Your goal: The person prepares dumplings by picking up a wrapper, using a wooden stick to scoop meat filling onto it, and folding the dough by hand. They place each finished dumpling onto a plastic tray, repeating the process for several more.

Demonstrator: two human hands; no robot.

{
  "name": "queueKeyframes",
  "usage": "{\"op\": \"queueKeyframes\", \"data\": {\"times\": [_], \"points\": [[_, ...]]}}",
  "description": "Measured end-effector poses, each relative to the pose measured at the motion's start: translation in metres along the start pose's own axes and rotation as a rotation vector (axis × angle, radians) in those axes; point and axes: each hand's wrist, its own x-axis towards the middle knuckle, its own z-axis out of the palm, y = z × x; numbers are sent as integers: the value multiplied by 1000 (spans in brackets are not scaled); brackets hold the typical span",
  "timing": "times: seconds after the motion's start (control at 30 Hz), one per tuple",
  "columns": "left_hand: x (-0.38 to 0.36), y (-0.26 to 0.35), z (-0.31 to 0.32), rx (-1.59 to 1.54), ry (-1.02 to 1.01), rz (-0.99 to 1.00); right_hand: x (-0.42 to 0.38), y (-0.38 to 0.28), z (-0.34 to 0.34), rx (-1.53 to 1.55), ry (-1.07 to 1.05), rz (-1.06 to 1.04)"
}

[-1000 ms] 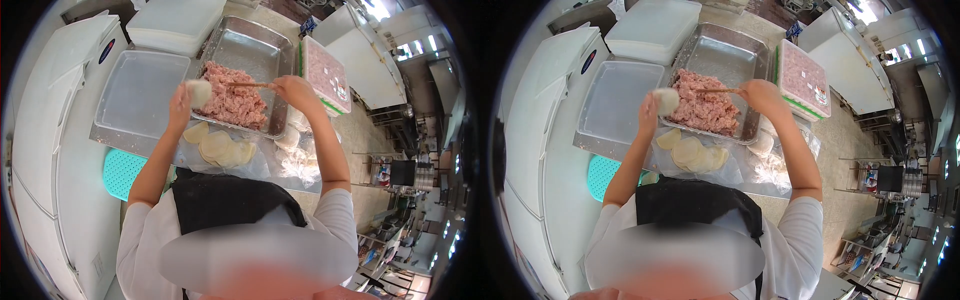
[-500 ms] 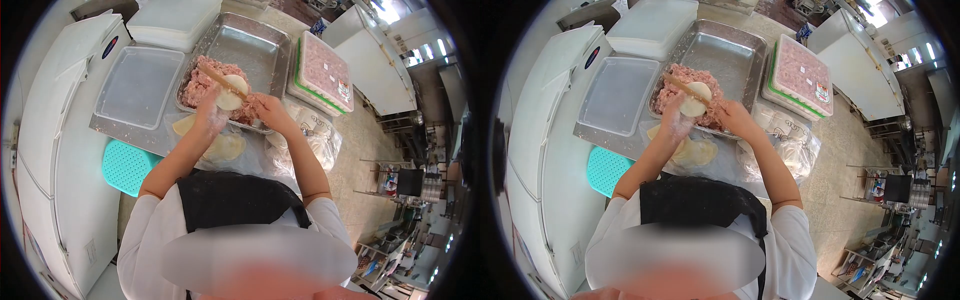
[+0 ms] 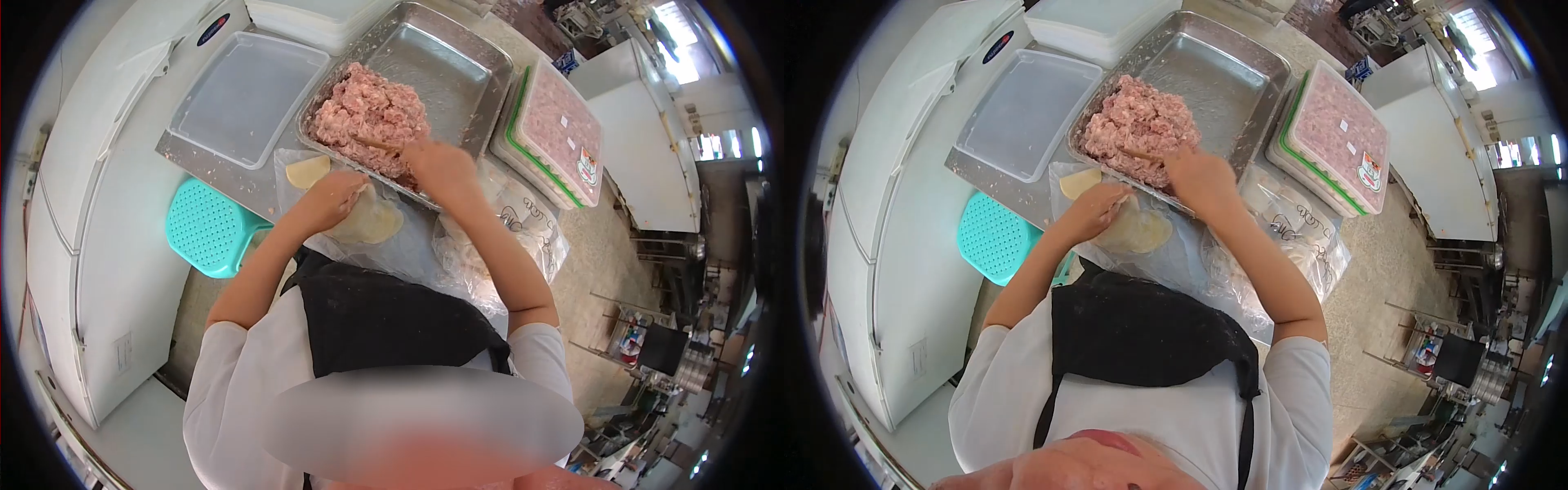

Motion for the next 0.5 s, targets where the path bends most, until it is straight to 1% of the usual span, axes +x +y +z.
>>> {"op": "queueKeyframes", "data": {"times": [0.03, 0.1, 0.17, 0.23, 0.27, 0.33, 0.37, 0.4, 0.43, 0.47, 0.5], "points": [[5, -1, 0, -4, -2, -23, 1, -6, 9, -24, 21, -44], [7, -4, 0, -7, 1, -44, 1, -13, 18, 3, 10, -19], [6, -7, 4, -1, 72, 11, -2, -18, 25, 29, -2, 5], [6, -8, 4, -26, 66, 5, -8, -20, 34, 204, -2, 70], [6, -9, 3, -51, 56, 3, -11, -18, 41, 202, 0, 69], [7, -10, 0, -82, 21, -16, -18, -15, 48, 539, 86, 107], [7, -11, -2, -112, -16, -38, -20, -15, 47, 538, 88, 109], [7, -14, -4, -112, -18, -35, -23, -16, 44, 665, 103, 210], [9, -15, -7, -221, 68, -94, -23, -16, 40, 791, 121, 314], [12, -16, -9, -332, 151, -152, -23, -13, 36, 788, 126, 323], [18, -17, -12, -335, 143, -143, -21, -9, 30, 941, 151, 418]]}}
